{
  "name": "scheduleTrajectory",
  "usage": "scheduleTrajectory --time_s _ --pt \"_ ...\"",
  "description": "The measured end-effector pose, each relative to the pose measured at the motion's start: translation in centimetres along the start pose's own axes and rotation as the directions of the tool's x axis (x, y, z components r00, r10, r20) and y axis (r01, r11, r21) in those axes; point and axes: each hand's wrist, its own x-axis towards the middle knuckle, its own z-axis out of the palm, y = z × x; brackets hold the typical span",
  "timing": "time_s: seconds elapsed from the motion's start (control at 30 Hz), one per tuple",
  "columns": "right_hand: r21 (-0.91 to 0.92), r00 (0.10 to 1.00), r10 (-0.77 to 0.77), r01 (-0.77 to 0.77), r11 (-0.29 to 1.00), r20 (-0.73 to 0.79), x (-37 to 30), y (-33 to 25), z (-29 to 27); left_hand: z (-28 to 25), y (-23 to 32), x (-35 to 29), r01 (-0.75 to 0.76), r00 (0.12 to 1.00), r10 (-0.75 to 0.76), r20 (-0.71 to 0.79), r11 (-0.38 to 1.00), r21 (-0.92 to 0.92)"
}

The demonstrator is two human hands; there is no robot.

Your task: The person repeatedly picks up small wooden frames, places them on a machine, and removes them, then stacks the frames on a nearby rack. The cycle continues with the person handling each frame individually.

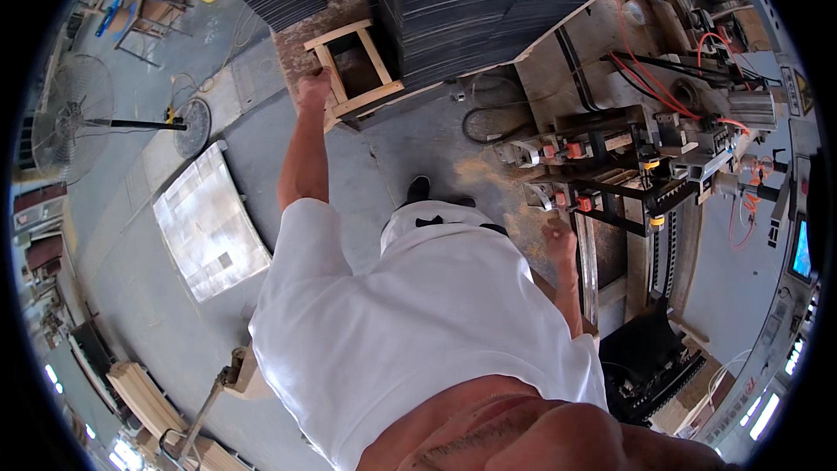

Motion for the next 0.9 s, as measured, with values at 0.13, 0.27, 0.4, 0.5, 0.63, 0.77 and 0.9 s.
scheduleTrajectory --time_s 0.13,0.27,0.4,0.5,0.63,0.77,0.9 --pt "-0.152 0.994 0.105 -0.105 0.983 -0.008 -3.1 4.9 2.7 1.4 0.7 0.5 -0.065 0.998 0.066 0.000 0.987 0.150" --pt "-0.070 0.973 0.219 -0.214 0.974 0.070 -4.7 4.3 4.5 0.6 0.0 -2.0 -0.310 0.949 0.312 0.037 0.910 0.275" --pt "-0.048 0.961 0.271 -0.269 0.962 0.052 -5.6 4.2 5.2 2.2 3.2 -9.4 -0.681 0.712 0.693 0.112 0.642 0.353" --pt "-0.022 0.967 0.248 -0.247 0.969 0.054 -5.3 4.2 4.6 3.1 3.8 -12.1 -0.763 0.612 0.737 0.286 0.455 0.459" --pt "0.076 0.980 0.197 -0.194 0.978 -0.037 -5.9 5.0 3.6 4.2 3.9 -10.7 -0.763 0.635 0.660 0.401 0.456 0.458" --pt "0.098 0.965 0.242 -0.232 0.968 -0.103 -8.2 4.2 2.3 4.4 3.6 -10.0 -0.778 0.618 0.667 0.417 0.439 0.451" --pt "0.116 0.950 0.284 -0.270 0.956 -0.132 -11.8 5.5 1.4 5.0 3.7 -9.5 -0.824 0.559 0.679 0.475 0.393 0.408"
